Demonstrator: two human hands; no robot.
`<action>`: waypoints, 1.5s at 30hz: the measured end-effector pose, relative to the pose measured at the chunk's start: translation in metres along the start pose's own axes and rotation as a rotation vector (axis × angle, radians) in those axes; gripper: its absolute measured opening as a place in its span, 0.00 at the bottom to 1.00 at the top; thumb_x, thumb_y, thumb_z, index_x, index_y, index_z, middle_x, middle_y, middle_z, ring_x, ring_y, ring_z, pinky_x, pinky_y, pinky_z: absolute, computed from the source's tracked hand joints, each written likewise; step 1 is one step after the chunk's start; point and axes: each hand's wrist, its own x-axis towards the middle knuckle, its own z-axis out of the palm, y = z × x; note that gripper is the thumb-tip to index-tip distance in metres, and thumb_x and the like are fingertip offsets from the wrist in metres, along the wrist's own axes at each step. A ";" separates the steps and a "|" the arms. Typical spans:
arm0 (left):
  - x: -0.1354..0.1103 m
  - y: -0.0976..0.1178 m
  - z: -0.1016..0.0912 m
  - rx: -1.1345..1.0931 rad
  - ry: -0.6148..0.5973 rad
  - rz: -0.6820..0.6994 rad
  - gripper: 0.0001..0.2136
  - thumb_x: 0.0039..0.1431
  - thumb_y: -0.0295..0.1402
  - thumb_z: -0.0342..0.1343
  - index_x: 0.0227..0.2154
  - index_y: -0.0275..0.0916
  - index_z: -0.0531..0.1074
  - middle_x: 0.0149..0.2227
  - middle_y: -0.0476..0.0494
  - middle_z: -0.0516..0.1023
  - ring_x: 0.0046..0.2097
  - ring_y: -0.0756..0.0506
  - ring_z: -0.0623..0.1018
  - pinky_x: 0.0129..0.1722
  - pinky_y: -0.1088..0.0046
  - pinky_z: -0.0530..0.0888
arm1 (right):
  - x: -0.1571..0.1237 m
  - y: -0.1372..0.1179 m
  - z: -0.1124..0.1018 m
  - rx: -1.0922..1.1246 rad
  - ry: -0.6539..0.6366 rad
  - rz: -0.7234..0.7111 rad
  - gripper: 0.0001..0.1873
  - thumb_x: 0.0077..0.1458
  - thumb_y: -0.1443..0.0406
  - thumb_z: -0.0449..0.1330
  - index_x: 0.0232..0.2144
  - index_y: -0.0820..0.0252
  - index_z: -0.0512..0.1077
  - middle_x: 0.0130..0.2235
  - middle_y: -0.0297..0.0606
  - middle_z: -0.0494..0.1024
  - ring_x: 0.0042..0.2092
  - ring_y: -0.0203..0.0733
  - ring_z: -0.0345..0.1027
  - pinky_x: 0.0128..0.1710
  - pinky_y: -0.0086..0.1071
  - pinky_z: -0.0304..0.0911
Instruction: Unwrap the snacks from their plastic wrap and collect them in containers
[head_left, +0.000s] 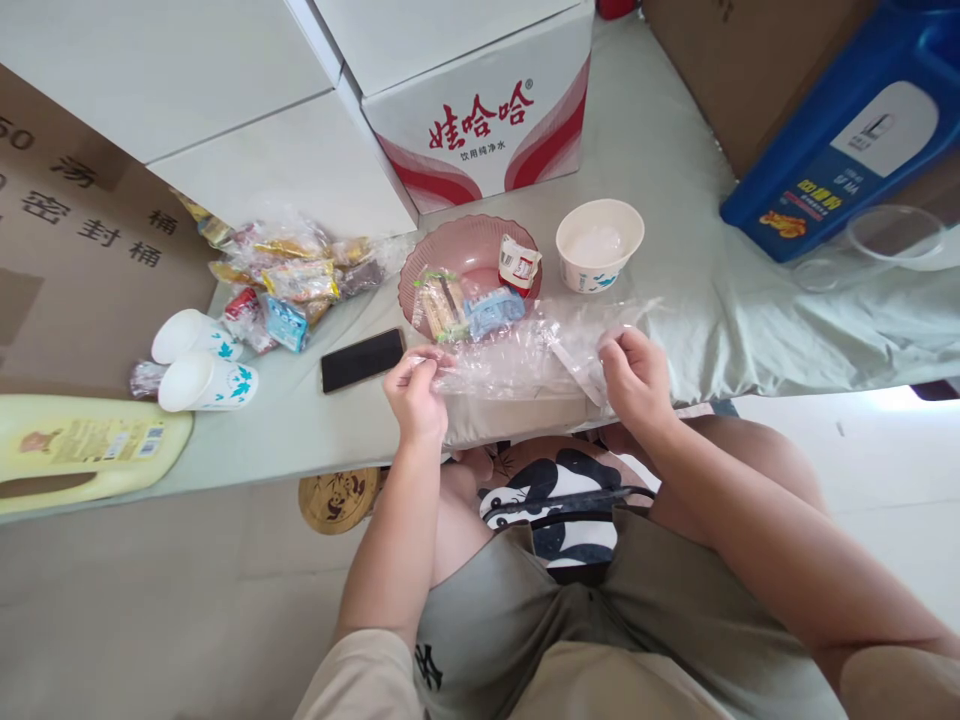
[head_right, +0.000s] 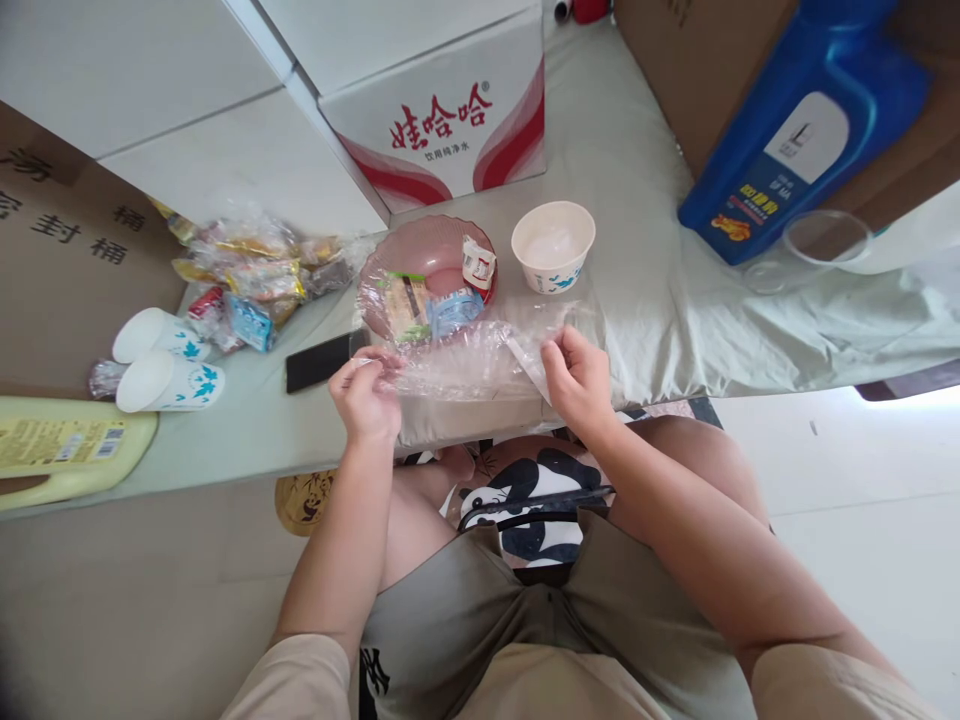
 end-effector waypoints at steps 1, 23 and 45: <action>0.001 0.002 0.000 -0.008 -0.002 -0.025 0.10 0.42 0.32 0.59 0.18 0.38 0.63 0.27 0.49 0.73 0.25 0.52 0.75 0.26 0.76 0.70 | 0.001 0.000 0.000 0.002 0.021 0.038 0.13 0.58 0.59 0.55 0.24 0.55 0.62 0.22 0.29 0.63 0.26 0.36 0.56 0.29 0.33 0.54; 0.001 0.014 -0.019 0.038 -0.636 -0.680 0.15 0.44 0.43 0.69 0.26 0.38 0.74 0.39 0.38 0.81 0.44 0.40 0.82 0.36 0.70 0.79 | 0.007 -0.001 -0.003 -0.093 0.014 0.082 0.14 0.59 0.58 0.54 0.23 0.55 0.64 0.21 0.29 0.63 0.26 0.36 0.57 0.28 0.32 0.53; 0.003 0.004 -0.016 -0.047 -0.318 -0.375 0.12 0.36 0.39 0.74 0.19 0.38 0.79 0.30 0.42 0.83 0.36 0.46 0.81 0.36 0.72 0.78 | -0.002 0.002 -0.007 0.063 -0.049 -0.003 0.15 0.62 0.57 0.53 0.24 0.55 0.64 0.21 0.29 0.62 0.24 0.35 0.54 0.26 0.32 0.52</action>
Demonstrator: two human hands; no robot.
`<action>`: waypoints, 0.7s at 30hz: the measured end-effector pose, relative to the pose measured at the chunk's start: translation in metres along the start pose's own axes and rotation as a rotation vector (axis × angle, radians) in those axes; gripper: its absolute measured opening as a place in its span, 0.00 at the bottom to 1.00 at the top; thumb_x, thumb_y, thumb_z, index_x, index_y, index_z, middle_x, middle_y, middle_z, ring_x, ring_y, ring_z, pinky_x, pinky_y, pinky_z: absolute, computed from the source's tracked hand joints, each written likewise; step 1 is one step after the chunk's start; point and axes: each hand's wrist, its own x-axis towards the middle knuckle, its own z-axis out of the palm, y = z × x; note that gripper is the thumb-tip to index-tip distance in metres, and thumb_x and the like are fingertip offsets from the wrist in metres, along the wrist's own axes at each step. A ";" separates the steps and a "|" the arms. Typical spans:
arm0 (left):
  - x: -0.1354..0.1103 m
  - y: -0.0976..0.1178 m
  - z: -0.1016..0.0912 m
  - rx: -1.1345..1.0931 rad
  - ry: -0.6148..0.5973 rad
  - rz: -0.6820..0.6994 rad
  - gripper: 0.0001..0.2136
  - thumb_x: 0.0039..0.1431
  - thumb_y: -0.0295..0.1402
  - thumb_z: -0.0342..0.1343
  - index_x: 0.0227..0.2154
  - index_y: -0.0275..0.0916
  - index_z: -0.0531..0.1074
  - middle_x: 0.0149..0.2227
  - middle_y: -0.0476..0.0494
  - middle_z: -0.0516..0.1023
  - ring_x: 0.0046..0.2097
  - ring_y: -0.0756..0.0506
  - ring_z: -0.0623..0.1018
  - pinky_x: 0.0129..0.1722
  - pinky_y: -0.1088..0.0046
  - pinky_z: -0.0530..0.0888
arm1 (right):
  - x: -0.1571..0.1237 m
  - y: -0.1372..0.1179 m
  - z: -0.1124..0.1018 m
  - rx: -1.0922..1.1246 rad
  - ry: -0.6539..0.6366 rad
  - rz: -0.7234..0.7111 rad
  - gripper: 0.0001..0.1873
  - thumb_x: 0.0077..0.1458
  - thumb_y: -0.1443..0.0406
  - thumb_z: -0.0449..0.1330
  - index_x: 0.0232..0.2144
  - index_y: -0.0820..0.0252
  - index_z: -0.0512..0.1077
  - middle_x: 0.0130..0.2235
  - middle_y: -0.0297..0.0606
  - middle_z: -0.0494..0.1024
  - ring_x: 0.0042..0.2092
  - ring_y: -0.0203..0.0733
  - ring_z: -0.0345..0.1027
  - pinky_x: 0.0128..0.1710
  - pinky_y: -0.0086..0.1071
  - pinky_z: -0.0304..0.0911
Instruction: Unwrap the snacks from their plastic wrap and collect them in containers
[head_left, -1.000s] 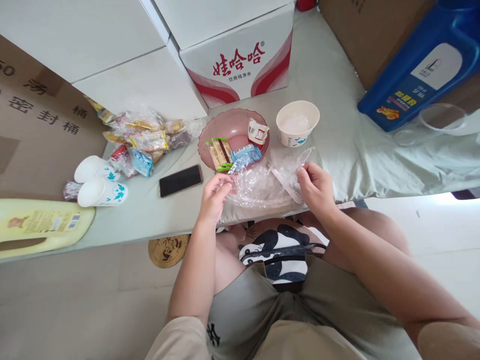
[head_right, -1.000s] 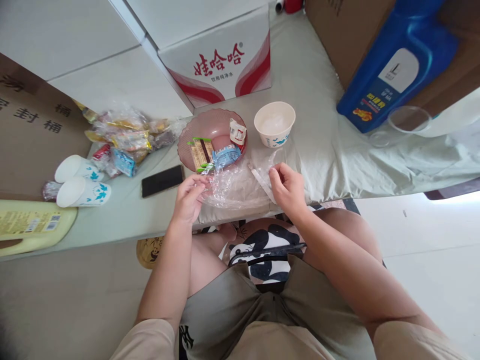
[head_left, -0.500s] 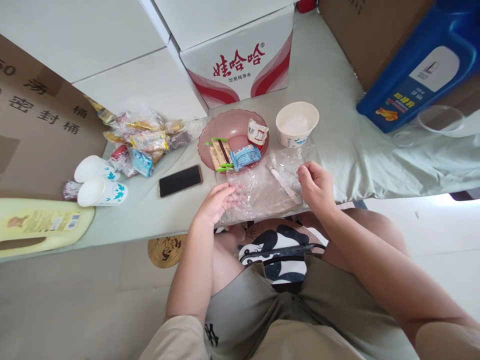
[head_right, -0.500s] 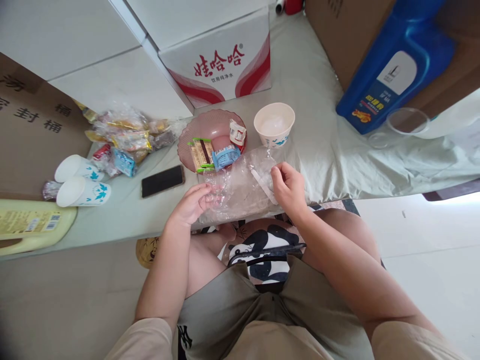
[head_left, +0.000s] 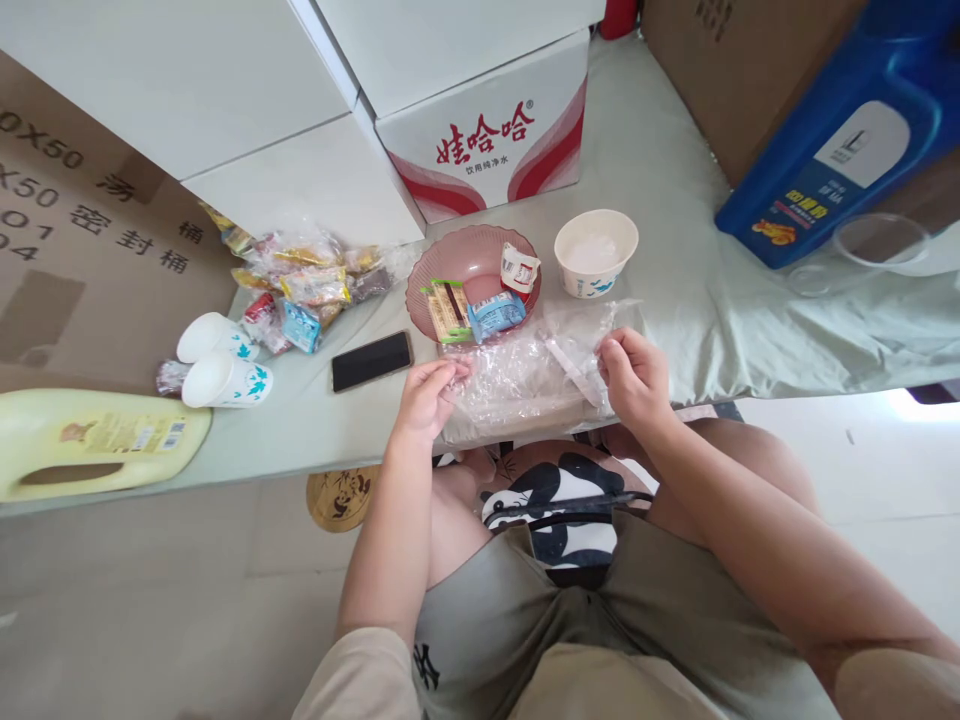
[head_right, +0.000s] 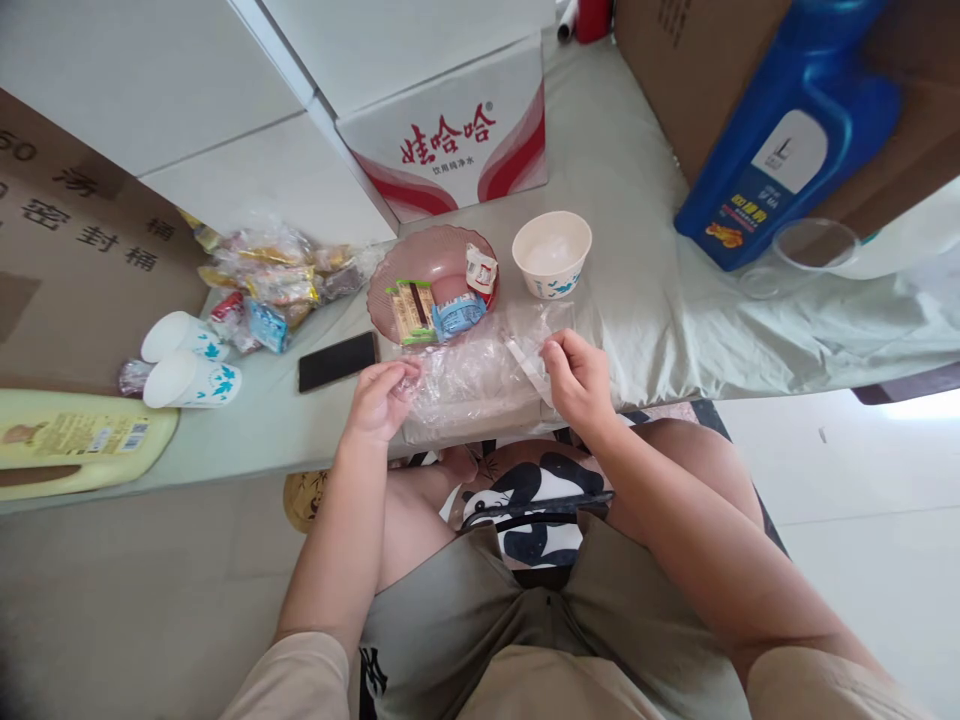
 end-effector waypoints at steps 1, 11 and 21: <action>0.000 0.001 -0.001 -0.023 0.015 0.039 0.12 0.36 0.39 0.74 0.18 0.39 0.78 0.30 0.43 0.83 0.35 0.47 0.81 0.34 0.73 0.77 | 0.000 0.001 -0.001 0.015 0.010 -0.007 0.15 0.62 0.57 0.53 0.25 0.55 0.64 0.21 0.29 0.63 0.24 0.35 0.55 0.26 0.32 0.53; -0.001 -0.004 0.003 0.112 0.243 -0.225 0.13 0.39 0.34 0.71 0.27 0.36 0.74 0.32 0.46 0.81 0.29 0.51 0.80 0.30 0.76 0.75 | 0.011 0.007 -0.011 -0.236 -0.059 0.135 0.08 0.55 0.59 0.55 0.29 0.56 0.70 0.21 0.29 0.67 0.24 0.37 0.59 0.28 0.33 0.54; 0.003 -0.006 0.010 0.220 0.293 -0.158 0.09 0.40 0.34 0.65 0.26 0.37 0.74 0.24 0.48 0.76 0.28 0.50 0.78 0.17 0.81 0.49 | 0.019 0.003 -0.014 -0.390 -0.060 0.191 0.11 0.55 0.56 0.57 0.38 0.55 0.68 0.22 0.29 0.70 0.25 0.40 0.62 0.32 0.35 0.53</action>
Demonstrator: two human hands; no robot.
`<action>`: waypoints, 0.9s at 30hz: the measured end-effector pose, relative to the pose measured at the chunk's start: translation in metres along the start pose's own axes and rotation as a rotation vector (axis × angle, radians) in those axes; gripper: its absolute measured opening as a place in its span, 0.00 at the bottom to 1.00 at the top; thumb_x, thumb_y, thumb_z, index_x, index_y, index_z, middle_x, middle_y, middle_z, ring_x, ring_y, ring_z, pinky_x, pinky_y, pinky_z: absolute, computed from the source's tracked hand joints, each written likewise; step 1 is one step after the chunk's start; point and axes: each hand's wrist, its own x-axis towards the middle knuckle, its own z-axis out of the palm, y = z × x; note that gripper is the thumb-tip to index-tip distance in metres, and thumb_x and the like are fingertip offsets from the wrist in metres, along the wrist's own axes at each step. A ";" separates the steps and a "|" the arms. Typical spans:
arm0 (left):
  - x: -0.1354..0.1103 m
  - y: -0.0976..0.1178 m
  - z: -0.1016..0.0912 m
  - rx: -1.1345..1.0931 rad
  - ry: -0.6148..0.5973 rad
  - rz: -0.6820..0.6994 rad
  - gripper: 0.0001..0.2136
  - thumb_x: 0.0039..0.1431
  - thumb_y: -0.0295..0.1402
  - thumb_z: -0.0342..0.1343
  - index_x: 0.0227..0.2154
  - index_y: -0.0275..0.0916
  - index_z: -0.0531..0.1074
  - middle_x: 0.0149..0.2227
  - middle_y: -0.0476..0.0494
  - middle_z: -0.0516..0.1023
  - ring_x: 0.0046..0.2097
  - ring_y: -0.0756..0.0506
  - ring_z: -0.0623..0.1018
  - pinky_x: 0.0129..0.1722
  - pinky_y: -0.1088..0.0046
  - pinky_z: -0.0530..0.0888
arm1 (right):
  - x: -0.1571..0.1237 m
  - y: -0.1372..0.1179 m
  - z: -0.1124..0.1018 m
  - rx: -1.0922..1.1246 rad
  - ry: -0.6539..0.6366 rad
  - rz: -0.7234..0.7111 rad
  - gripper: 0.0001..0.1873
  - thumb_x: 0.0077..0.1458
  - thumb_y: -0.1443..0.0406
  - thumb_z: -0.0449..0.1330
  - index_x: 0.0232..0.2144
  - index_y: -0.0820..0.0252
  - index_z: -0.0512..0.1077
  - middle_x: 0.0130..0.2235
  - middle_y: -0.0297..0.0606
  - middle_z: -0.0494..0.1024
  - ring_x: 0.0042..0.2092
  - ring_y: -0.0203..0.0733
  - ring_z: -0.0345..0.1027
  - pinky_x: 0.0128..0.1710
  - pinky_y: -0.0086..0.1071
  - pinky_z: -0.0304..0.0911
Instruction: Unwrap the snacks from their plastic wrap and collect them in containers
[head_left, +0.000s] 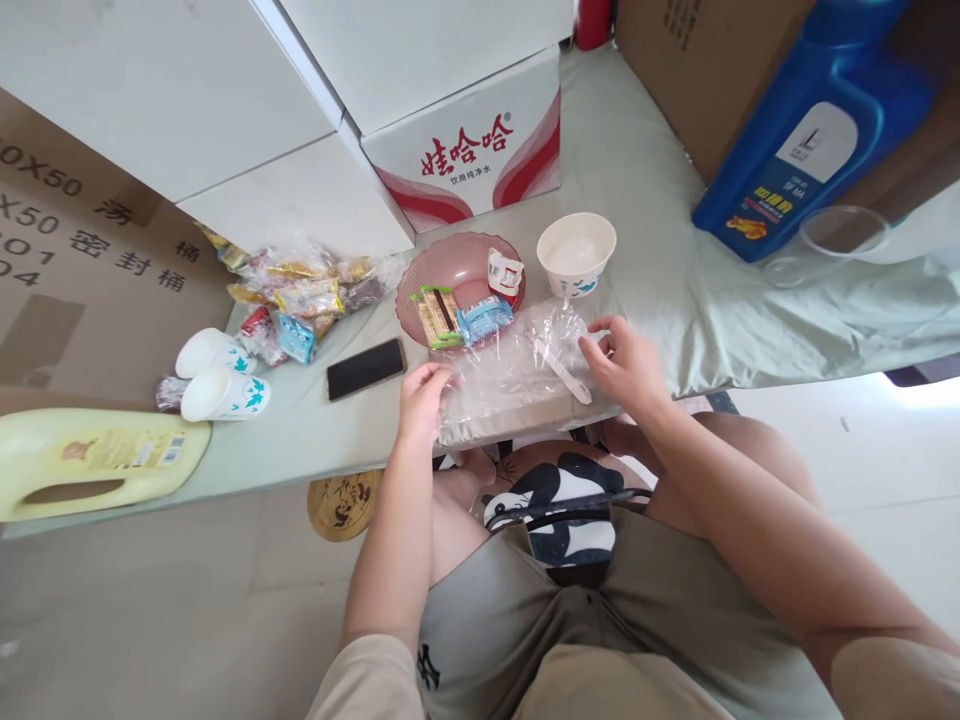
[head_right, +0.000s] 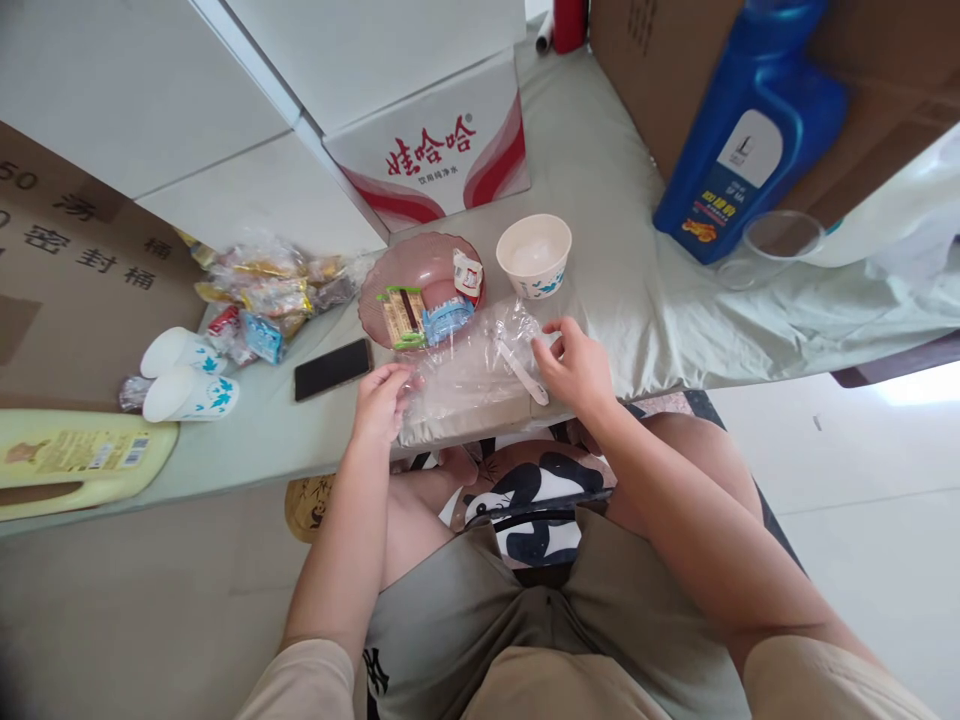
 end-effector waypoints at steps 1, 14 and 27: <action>0.001 0.000 0.001 -0.003 0.001 0.011 0.09 0.40 0.34 0.65 0.25 0.37 0.74 0.24 0.48 0.75 0.27 0.50 0.78 0.16 0.80 0.47 | 0.001 0.000 0.001 -0.010 0.003 -0.008 0.12 0.55 0.55 0.58 0.38 0.55 0.69 0.24 0.31 0.72 0.26 0.40 0.63 0.32 0.36 0.54; 0.006 0.000 -0.005 0.032 -0.086 0.044 0.13 0.38 0.38 0.66 0.26 0.37 0.74 0.27 0.50 0.74 0.23 0.54 0.72 0.16 0.80 0.48 | 0.005 0.005 0.009 -0.253 -0.068 -0.015 0.19 0.57 0.57 0.57 0.49 0.54 0.68 0.38 0.39 0.80 0.35 0.47 0.71 0.35 0.37 0.57; 0.006 -0.002 -0.002 0.070 -0.125 -0.031 0.17 0.35 0.40 0.68 0.27 0.35 0.77 0.33 0.41 0.79 0.32 0.49 0.78 0.18 0.80 0.49 | 0.004 0.009 0.010 -0.271 -0.043 -0.050 0.15 0.56 0.60 0.56 0.45 0.55 0.70 0.37 0.39 0.81 0.34 0.47 0.70 0.33 0.37 0.56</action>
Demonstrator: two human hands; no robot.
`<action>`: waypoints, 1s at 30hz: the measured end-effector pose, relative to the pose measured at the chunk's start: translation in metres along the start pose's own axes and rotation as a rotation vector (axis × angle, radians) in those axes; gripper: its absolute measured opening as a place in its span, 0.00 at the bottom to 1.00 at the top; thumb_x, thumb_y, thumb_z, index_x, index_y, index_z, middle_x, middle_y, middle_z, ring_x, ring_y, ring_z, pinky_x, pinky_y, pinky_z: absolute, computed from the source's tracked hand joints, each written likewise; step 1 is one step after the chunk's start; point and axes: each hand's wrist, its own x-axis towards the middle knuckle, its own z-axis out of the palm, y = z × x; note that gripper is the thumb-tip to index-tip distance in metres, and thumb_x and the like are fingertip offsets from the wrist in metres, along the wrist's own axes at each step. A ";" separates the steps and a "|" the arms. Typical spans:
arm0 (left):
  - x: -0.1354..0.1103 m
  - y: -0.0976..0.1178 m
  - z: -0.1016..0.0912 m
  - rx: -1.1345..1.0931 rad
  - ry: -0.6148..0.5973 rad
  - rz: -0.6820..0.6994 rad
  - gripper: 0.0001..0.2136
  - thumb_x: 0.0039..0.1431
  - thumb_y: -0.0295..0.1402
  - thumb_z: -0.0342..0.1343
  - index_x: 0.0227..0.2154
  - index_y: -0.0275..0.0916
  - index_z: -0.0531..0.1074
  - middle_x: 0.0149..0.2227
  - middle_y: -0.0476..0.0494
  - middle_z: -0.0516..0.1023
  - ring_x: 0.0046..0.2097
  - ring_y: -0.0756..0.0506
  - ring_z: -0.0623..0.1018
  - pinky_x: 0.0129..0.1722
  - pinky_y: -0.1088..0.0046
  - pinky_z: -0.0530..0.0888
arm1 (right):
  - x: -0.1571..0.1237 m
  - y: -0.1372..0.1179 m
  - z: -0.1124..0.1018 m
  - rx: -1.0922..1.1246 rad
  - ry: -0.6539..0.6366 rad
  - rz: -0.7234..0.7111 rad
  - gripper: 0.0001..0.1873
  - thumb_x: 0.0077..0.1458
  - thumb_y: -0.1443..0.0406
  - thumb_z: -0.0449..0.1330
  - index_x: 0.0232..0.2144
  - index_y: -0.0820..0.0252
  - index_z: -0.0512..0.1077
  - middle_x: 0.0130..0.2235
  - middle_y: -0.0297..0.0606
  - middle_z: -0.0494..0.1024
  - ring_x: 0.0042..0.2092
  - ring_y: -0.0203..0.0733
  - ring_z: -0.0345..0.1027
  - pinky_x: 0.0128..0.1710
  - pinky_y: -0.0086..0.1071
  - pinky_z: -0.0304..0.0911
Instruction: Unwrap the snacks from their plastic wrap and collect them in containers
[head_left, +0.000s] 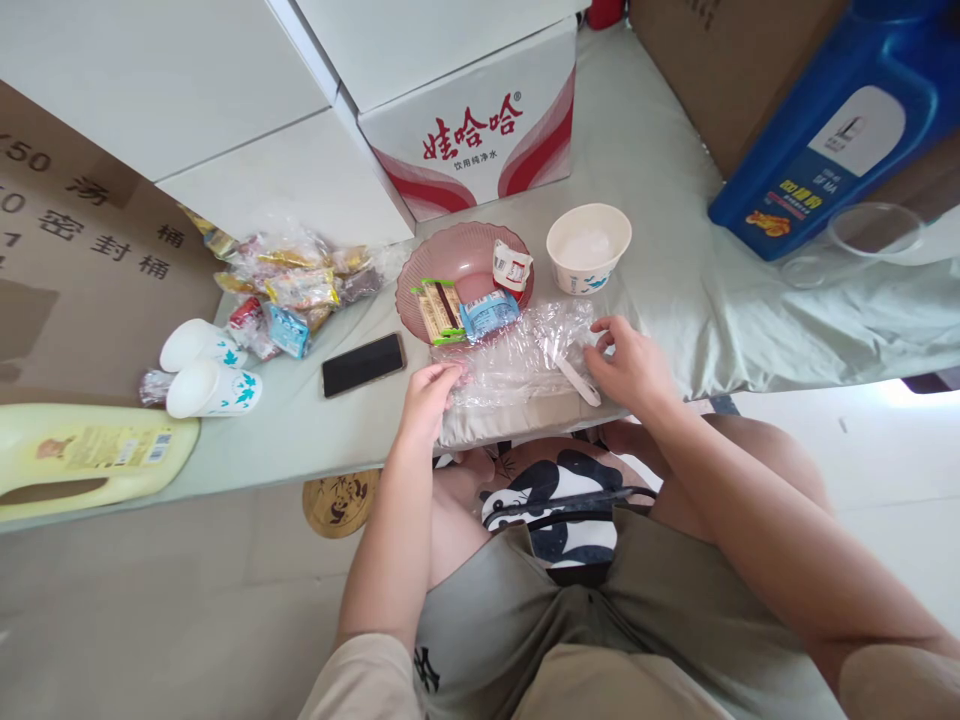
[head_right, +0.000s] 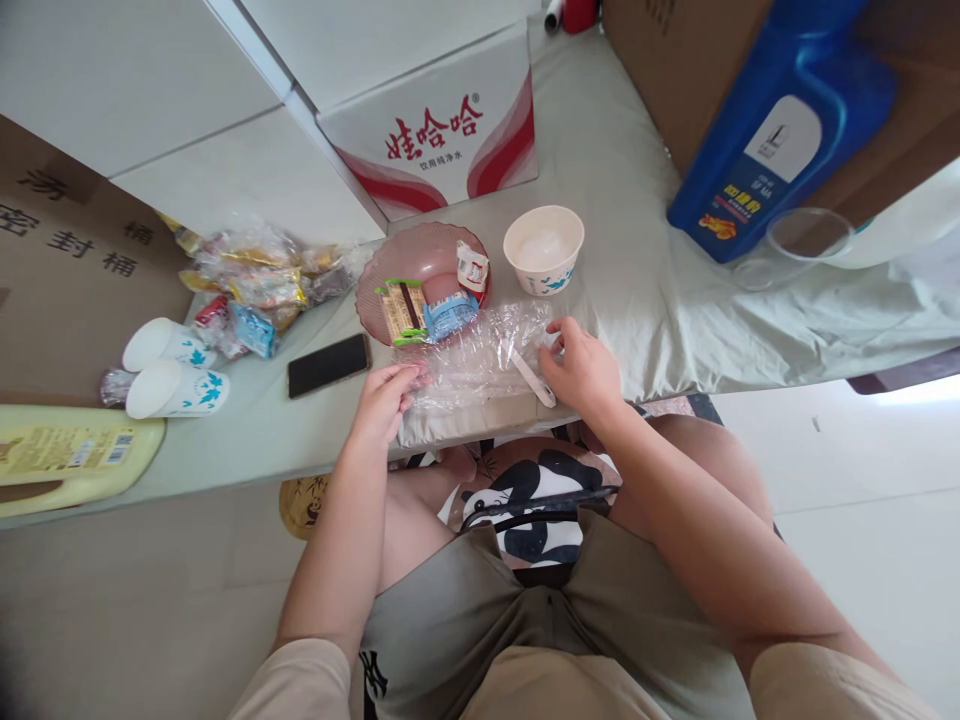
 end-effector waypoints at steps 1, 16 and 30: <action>0.000 0.000 0.000 0.010 -0.003 -0.002 0.17 0.35 0.40 0.68 0.27 0.35 0.77 0.32 0.41 0.79 0.32 0.49 0.78 0.18 0.80 0.50 | 0.000 0.000 0.000 0.002 0.000 -0.007 0.14 0.56 0.59 0.56 0.45 0.55 0.70 0.38 0.40 0.81 0.34 0.47 0.70 0.33 0.37 0.56; -0.002 -0.001 0.012 0.119 -0.104 0.036 0.14 0.42 0.35 0.64 0.34 0.38 0.73 0.38 0.47 0.76 0.32 0.51 0.79 0.18 0.82 0.52 | 0.000 0.001 0.004 0.015 0.029 -0.063 0.10 0.57 0.60 0.55 0.40 0.54 0.71 0.37 0.39 0.78 0.32 0.44 0.67 0.34 0.38 0.60; -0.019 0.004 0.022 0.107 -0.096 0.070 0.14 0.44 0.33 0.64 0.37 0.39 0.72 0.46 0.43 0.77 0.36 0.48 0.82 0.17 0.83 0.54 | -0.035 -0.014 0.016 0.018 -0.028 -0.916 0.19 0.57 0.54 0.61 0.50 0.52 0.72 0.49 0.42 0.79 0.52 0.53 0.70 0.55 0.51 0.61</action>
